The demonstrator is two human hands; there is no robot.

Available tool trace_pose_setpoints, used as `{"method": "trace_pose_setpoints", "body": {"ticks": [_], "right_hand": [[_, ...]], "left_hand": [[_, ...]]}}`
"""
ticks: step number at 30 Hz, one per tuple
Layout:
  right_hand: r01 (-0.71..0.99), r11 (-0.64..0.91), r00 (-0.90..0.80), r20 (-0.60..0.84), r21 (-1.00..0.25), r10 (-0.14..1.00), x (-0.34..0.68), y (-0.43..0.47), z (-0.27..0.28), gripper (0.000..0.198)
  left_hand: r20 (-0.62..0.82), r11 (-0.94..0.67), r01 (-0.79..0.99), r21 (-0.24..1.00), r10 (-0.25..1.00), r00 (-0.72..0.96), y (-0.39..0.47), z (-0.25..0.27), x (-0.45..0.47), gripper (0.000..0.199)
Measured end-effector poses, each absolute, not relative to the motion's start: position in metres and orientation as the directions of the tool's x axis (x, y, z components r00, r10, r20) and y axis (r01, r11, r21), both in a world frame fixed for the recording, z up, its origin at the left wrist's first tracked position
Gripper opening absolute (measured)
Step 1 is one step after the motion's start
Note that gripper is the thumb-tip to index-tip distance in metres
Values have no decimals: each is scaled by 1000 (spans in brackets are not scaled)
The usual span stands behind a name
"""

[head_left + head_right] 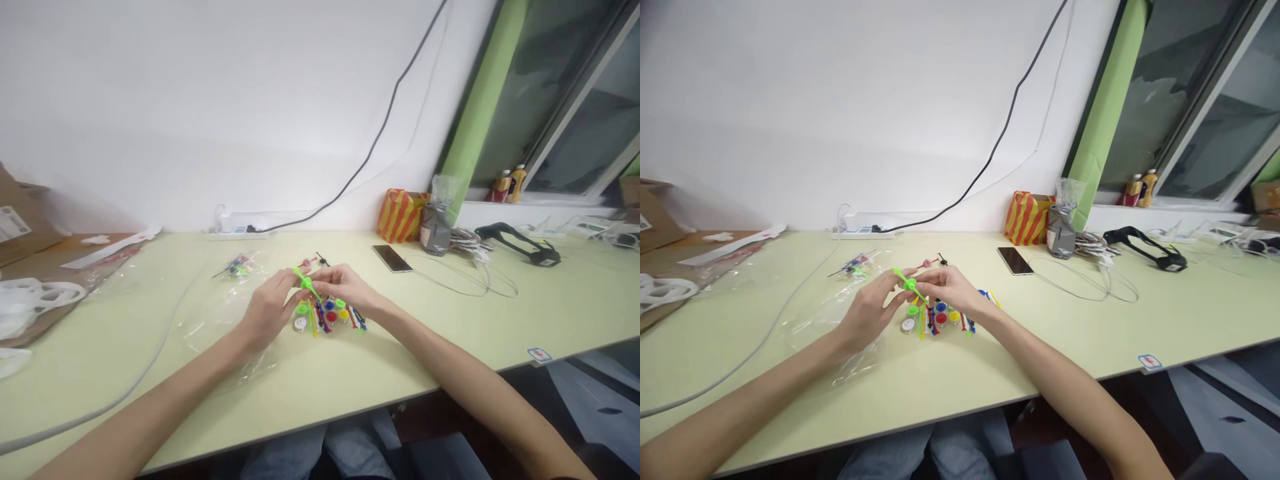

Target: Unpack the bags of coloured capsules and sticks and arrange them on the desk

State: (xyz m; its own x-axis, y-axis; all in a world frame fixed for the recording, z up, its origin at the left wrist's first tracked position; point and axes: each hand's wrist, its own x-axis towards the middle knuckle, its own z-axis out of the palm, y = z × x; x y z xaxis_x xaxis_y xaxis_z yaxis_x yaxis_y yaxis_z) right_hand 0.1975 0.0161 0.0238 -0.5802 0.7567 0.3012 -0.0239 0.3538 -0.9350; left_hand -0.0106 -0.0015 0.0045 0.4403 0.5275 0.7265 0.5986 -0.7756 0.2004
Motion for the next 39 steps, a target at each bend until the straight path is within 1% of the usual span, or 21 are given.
{"method": "trace_pose_setpoints", "body": {"ticks": [2, 4, 6, 9, 12, 14, 17, 19, 21, 23, 25, 27, 31, 33, 35, 39], "right_hand": [[-3, 421, -478, 371, -907, 796, 198, 9, 24, 40], [32, 512, -395, 460, -859, 796, 197, 2, 24, 36], [75, 588, -404, 515, -805, 756, 196, -4, 23, 31], [109, 652, -469, 539, -750, 699, 194, -6, 18, 20], [74, 619, -501, 507, -782, 702, 194, 0, 14, 13], [56, 567, -518, 461, -822, 720, 197, 4, 14, 8], [68, 539, -550, 419, -840, 722, 201, 9, 16, 6], [78, 519, -570, 389, -851, 723, 204, 11, 16, 10], [68, 482, -585, 357, -874, 729, 204, 11, 14, 21], [35, 456, -591, 350, -889, 727, 203, 10, 14, 28], [1, 443, -584, 359, -897, 728, 202, 8, 15, 30], [-15, 420, -561, 356, -907, 748, 202, 6, 17, 29], [11, 363, -545, 299, -932, 784, 202, 5, 21, 21], [40, 345, -566, 264, -938, 781, 203, 7, 19, 15], [47, 339, -590, 247, -940, 768, 204, 11, 16, 12], [59, 375, -643, 252, -925, 724, 205, 17, 9, 8]], "left_hand": [[747, -759, 625, 184, 521, 413, -1, 5, -11, 15], [738, -729, 664, 166, 539, 406, 0, 6, -12, 16], [707, -716, 683, 146, 558, 434, -1, 7, -11, 19], [648, -734, 668, 122, 569, 507, -2, 6, -10, 21], [620, -751, 648, 129, 571, 538, -4, 4, -9, 15], [628, -754, 643, 135, 567, 533, -3, 2, -10, 16], [637, -759, 638, 129, 556, 533, -1, 0, -11, 20], [622, -774, 622, 124, 549, 559, -1, 0, -12, 22], [595, -789, 601, 125, 545, 591, -1, 0, -11, 23], [577, -795, 591, 138, 550, 604, -1, 0, -11, 23], [579, -795, 589, 147, 552, 600, -2, 2, -11, 23], [598, -796, 597, 104, 529, 602, -1, 4, -12, 24], [601, -773, 622, -128, 438, 668, -2, 7, -14, 30], [588, -756, 624, -195, 419, 691, -3, 6, -14, 31], [596, -750, 629, -204, 415, 688, -4, 5, -12, 29], [605, -758, 632, -164, 429, 671, -6, 2, -8, 21]]}}
